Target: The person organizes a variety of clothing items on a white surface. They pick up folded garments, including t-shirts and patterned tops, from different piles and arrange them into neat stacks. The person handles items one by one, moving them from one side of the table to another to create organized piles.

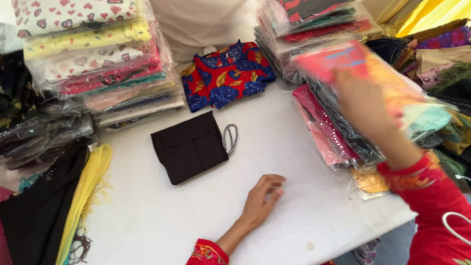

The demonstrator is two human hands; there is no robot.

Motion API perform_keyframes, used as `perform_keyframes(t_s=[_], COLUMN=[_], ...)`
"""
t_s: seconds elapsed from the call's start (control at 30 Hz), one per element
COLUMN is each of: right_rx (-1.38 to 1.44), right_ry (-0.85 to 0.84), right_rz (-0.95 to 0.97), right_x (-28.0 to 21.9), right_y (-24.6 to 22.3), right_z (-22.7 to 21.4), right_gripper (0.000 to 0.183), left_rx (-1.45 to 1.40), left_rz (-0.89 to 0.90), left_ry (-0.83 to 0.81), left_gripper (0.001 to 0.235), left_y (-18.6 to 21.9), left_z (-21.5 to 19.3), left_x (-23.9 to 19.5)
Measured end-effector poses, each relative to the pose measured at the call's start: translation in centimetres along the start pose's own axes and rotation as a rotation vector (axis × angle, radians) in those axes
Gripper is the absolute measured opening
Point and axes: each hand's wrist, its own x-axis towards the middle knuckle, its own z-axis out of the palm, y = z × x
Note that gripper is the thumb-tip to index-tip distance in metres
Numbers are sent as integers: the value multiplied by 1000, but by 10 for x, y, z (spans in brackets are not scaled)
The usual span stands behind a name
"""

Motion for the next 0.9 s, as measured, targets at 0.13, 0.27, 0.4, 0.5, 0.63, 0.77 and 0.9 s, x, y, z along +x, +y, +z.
perform_keyframes(t_s=[0.13, 0.27, 0.4, 0.5, 0.63, 0.77, 0.9], right_rx=[292, 348, 530, 399, 178, 59, 81], right_ry=[-64, -471, -260, -277, 122, -53, -450], right_rz=[-230, -454, -405, -69, -303, -280, -104], right_x=[-38, -82, -88, -41, 7, 43, 65], right_y=[-98, -152, -132, -106, -75, -74, -67], right_z=[21, 59, 96, 42, 84, 124, 137], right_gripper=[44, 71, 62, 46, 53, 82, 101], left_rx=[-746, -933, -857, -832, -876, -1111, -1272], left_rz=[-25, -259, -337, -383, -387, -530, -526], left_ry=[-3, 207, 309, 389, 496, 582, 668], left_gripper=[78, 87, 93, 92, 94, 70, 45], left_y=[-68, -110, -82, -82, -105, -87, -97], left_z=[10, 10, 3, 9, 38, 43, 48], left_x=[18, 27, 27, 29, 41, 67, 88])
